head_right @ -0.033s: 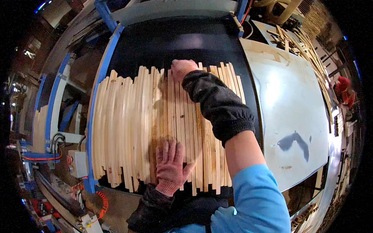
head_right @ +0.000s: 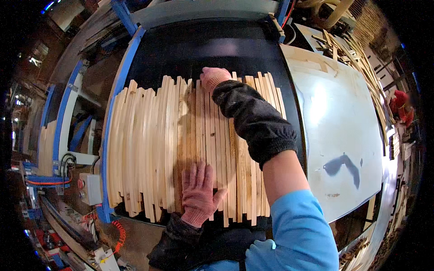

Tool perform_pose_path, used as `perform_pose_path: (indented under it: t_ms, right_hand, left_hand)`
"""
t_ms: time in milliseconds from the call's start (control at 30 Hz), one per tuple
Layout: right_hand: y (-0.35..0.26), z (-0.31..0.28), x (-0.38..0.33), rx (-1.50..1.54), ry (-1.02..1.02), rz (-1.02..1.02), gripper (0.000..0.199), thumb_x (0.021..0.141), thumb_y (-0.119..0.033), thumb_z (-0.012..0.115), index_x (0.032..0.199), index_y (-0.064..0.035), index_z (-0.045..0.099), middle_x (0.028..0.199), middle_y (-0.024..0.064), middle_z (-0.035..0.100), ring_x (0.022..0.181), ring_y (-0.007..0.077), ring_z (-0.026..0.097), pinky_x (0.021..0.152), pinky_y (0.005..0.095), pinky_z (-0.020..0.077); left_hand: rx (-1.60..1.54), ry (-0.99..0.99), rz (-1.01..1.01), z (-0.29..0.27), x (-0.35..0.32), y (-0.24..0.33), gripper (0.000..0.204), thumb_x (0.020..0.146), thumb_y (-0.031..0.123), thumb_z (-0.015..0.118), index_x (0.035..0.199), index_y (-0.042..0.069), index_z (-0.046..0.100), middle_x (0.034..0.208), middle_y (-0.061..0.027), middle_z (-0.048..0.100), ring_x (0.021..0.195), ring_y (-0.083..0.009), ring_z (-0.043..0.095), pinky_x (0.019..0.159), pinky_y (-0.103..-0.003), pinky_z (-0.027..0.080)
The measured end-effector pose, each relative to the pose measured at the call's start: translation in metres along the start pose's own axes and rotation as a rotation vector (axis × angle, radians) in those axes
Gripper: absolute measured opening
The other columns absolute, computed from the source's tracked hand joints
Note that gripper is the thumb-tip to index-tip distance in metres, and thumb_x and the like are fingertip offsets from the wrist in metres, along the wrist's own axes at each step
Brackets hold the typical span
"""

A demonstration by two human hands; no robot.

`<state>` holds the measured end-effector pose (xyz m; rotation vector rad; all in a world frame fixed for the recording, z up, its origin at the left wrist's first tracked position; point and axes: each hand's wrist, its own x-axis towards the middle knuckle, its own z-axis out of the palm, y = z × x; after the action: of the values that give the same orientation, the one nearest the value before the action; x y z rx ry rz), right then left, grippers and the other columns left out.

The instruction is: The person gathers and stacks light-colored wooden planks on a metal table, then transfers them to a conveyor belt. They repeatedly pick up planks, align them, and place them in neat piles, working alongside another person who also handles the planks.

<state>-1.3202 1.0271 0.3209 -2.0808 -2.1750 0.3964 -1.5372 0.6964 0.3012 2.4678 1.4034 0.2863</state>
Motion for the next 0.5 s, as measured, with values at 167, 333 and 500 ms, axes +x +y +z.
perform_pose_path:
  t_ms: [167, 333, 500]
  right_hand:
    - [0.000, -0.022, -0.008, 0.349, 0.150, 0.095, 0.044, 0.105, -0.034, 0.064, 0.137, -0.0043, 0.069, 0.127, 0.0147, 0.077, 0.118, 0.0340, 0.072, 0.103, 0.0408, 0.0564]
    - [-0.010, -0.098, -0.063, 0.955, 0.302, -0.010, 0.046, 0.102, -0.029, 0.071, 0.140, -0.0036, 0.069, 0.125, 0.0155, 0.077, 0.115, 0.0235, 0.072, 0.101, 0.0355, 0.0572]
    - [-0.007, -0.147, -0.125, 1.143, 0.342, -0.362, 0.044, 0.105, -0.015, 0.066, 0.146, 0.0008, 0.063, 0.132, 0.0134, 0.074, 0.122, 0.0226, 0.069, 0.108, 0.0332, 0.0527]
  left_hand:
    - [-0.031, 0.049, -0.009, 0.002, 0.002, 0.001, 0.098, 0.092, 0.058, 0.072, 0.162, -0.001, 0.037, 0.169, -0.0235, 0.036, 0.160, -0.0426, 0.027, 0.131, -0.063, 0.015]
    - [-0.045, 0.130, -0.092, -0.010, 0.013, 0.019, 0.084, 0.095, 0.049, 0.069, 0.158, 0.001, 0.044, 0.161, -0.0243, 0.047, 0.152, -0.0430, 0.041, 0.128, -0.062, 0.025]
    - [-0.186, 0.391, 0.001, 0.017, 0.005, 0.013, 0.067, 0.091, 0.020, 0.070, 0.152, 0.001, 0.051, 0.145, -0.0251, 0.061, 0.136, -0.0449, 0.058, 0.121, -0.060, 0.039]
